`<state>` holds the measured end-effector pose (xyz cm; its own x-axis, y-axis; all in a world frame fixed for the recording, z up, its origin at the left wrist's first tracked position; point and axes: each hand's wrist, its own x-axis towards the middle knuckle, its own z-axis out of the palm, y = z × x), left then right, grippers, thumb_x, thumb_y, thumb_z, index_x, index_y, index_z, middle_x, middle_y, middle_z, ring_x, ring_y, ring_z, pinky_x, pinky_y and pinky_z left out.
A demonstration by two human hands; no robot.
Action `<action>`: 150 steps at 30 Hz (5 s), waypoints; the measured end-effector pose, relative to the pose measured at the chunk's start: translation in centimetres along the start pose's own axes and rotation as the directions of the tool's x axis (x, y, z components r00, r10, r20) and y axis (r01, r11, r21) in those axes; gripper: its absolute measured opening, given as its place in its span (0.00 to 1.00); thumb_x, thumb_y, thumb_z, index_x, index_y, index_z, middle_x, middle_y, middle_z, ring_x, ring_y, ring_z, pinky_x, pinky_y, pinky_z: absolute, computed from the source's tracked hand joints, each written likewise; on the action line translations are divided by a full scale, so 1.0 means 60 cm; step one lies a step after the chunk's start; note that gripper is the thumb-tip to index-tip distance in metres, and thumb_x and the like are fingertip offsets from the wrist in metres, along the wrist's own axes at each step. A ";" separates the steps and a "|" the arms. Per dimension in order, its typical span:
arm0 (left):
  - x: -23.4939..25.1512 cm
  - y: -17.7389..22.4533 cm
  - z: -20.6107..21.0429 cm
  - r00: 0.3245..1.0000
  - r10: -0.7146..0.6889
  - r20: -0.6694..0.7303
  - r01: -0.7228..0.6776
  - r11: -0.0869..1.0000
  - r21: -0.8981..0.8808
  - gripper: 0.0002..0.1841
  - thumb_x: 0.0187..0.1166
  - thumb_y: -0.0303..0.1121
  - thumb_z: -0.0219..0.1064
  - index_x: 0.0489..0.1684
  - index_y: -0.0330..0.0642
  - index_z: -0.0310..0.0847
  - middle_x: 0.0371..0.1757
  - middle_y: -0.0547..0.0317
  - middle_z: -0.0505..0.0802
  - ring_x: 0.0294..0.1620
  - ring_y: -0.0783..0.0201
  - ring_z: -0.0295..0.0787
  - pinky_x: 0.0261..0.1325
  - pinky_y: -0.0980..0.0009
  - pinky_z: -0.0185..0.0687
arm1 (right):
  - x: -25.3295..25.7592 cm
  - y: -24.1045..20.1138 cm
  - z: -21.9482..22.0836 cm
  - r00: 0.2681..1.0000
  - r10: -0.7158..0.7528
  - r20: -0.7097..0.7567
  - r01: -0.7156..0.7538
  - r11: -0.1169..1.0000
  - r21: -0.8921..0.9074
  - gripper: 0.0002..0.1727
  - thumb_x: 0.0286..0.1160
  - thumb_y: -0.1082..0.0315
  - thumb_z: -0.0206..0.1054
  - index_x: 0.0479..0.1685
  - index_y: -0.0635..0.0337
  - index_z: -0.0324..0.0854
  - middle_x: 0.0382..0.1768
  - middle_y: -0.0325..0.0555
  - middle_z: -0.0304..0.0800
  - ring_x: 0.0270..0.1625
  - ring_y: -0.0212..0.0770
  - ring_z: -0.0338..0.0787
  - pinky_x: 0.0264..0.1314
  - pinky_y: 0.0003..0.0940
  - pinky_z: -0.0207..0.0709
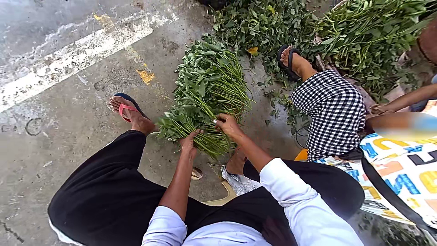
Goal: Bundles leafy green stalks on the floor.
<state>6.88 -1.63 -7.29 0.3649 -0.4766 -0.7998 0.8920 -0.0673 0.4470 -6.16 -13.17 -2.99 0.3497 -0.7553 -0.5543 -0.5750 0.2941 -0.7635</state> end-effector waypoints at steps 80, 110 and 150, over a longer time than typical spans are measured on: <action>0.010 0.003 -0.028 0.992 -0.061 -0.111 0.079 0.982 0.171 0.20 0.70 0.19 0.74 0.61 0.33 0.80 0.48 0.43 0.93 0.45 0.52 0.93 0.48 0.56 0.90 | 0.071 0.117 0.039 0.957 -0.017 0.288 0.258 0.499 -0.827 0.18 0.78 0.78 0.64 0.64 0.62 0.88 0.75 0.55 0.82 0.81 0.64 0.75 0.78 0.68 0.65; 0.028 -0.010 -0.025 0.997 -0.015 0.076 0.004 0.991 0.132 0.15 0.76 0.15 0.65 0.61 0.23 0.76 0.42 0.37 0.94 0.42 0.49 0.95 0.53 0.56 0.92 | 0.195 0.021 -0.057 0.960 -0.235 -0.152 0.024 0.613 -0.790 0.21 0.79 0.71 0.66 0.71 0.65 0.81 0.70 0.64 0.82 0.78 0.67 0.76 0.73 0.70 0.68; 0.027 -0.003 -0.024 0.998 0.055 -0.033 -0.052 0.996 0.075 0.21 0.76 0.18 0.69 0.68 0.26 0.73 0.51 0.38 0.93 0.49 0.50 0.93 0.54 0.53 0.91 | 0.080 0.032 -0.040 0.903 -0.328 0.279 0.430 0.664 -0.611 0.18 0.81 0.62 0.70 0.62 0.65 0.88 0.65 0.63 0.87 0.73 0.63 0.82 0.77 0.61 0.73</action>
<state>7.71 -1.13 -9.26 0.4217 -0.4505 -0.7869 0.8492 -0.1081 0.5169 -7.35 -17.61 -6.30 0.7105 -0.6151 -0.3419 -0.6836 -0.4878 -0.5429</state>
